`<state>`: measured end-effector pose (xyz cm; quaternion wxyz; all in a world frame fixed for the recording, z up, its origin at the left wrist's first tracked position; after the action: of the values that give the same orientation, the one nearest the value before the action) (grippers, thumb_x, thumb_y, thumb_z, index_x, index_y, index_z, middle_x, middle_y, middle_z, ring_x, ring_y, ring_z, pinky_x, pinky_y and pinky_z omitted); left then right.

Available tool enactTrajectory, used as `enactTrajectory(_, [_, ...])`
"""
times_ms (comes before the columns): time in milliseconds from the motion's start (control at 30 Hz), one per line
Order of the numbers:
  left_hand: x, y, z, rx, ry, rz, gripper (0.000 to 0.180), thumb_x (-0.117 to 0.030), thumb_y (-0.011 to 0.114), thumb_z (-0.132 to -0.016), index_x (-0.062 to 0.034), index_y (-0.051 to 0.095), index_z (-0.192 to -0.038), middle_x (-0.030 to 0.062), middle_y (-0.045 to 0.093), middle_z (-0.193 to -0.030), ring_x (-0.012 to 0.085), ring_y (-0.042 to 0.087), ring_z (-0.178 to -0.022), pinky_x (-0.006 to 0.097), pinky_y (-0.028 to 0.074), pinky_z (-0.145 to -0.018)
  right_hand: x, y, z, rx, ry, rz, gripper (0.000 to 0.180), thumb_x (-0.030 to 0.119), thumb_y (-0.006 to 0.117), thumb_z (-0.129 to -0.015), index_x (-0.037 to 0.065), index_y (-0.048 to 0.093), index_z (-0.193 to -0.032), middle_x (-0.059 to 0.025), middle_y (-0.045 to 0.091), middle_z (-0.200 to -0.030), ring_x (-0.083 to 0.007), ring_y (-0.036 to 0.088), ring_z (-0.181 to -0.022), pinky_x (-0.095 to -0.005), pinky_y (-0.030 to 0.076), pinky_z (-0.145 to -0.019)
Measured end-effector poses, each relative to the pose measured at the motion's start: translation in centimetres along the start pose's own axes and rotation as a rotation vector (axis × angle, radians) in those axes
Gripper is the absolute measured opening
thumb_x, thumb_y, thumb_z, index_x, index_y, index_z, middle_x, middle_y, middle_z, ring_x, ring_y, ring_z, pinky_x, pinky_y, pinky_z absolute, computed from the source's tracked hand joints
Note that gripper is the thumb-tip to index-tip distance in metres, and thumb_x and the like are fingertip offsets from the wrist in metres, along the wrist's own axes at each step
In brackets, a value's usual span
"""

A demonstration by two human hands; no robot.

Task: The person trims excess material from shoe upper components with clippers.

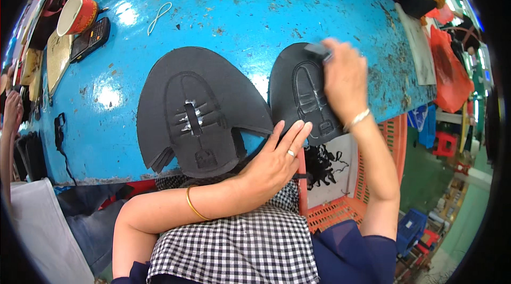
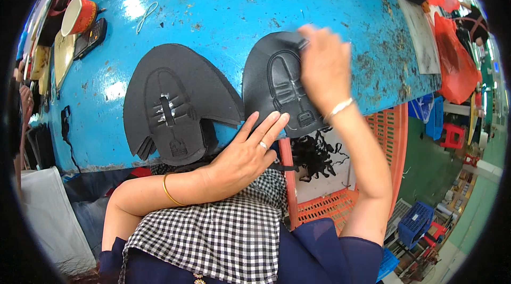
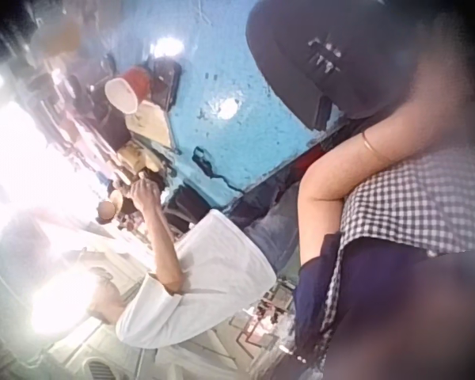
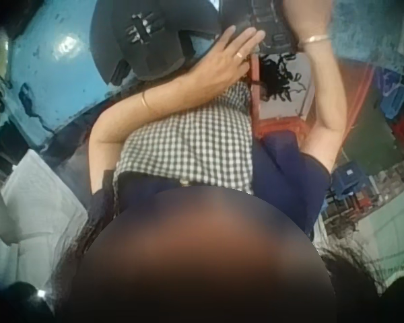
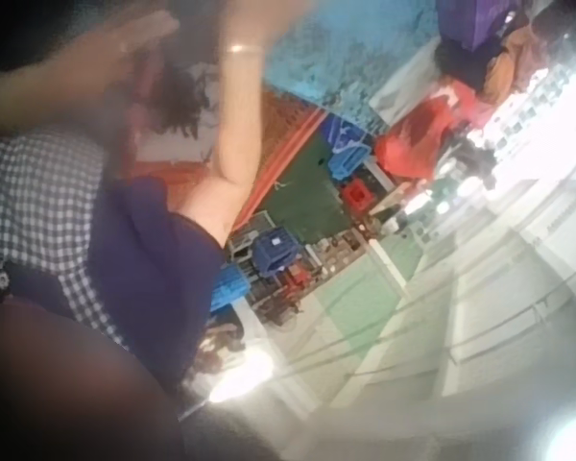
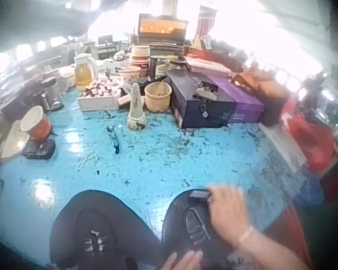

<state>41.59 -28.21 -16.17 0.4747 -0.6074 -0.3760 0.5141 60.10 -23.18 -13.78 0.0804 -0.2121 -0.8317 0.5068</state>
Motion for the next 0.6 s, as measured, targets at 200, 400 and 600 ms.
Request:
enactTrajectory(200, [-0.6, -0.8, 0.1, -0.001, 0.011, 0.072, 0.014, -0.016, 0.061, -0.085, -0.0034, 0.064, -0.080, 0.0295, 0.025, -0.160, 0.0396, 0.024, -0.150, 0.056, 0.023, -0.120, 0.1, 1.0, -1.9, -0.009, 0.016, -0.125, 0.026, 0.010, 0.055, -0.092, 0.014, 0.059, -0.118, -0.0089, 0.060, -0.096, -0.0306, 0.058, -0.091, -0.0441, 0.040, -0.077])
enactTrajectory(400, [0.3, -0.1, 0.3, 0.025, -0.018, 0.036, 0.014, -0.015, 0.060, -0.086, -0.0024, 0.065, -0.083, 0.0296, 0.022, -0.161, 0.0388, 0.023, -0.151, 0.056, 0.021, -0.121, 3.1, 0.0, -0.8, 0.064, -0.079, -0.262, 0.032, 0.011, 0.065, -0.087, 0.012, 0.058, -0.118, -0.0104, 0.061, -0.102, -0.0311, 0.059, -0.097, -0.0446, 0.042, -0.080])
enactTrajectory(600, [0.0, 0.4, 0.4, 0.005, -0.043, 0.041, 0.014, -0.016, 0.060, -0.086, -0.0030, 0.066, -0.087, 0.0274, 0.021, -0.162, 0.0373, 0.021, -0.152, 0.055, 0.020, -0.121, 0.2, -2.7, 6.7, 0.365, 0.232, -0.482, 0.056, 0.028, 0.078, -0.081, 0.008, 0.055, -0.129, -0.0108, 0.059, -0.105, -0.0279, 0.057, -0.099, -0.0417, 0.041, -0.091])
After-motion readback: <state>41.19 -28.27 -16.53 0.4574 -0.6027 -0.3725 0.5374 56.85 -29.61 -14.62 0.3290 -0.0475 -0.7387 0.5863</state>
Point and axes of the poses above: each hand's wrist, its own z-axis away from the middle knuckle, its own y-axis out of the palm, x = y × z, the point moved 10 cm from there along -z, towards the middle knuckle
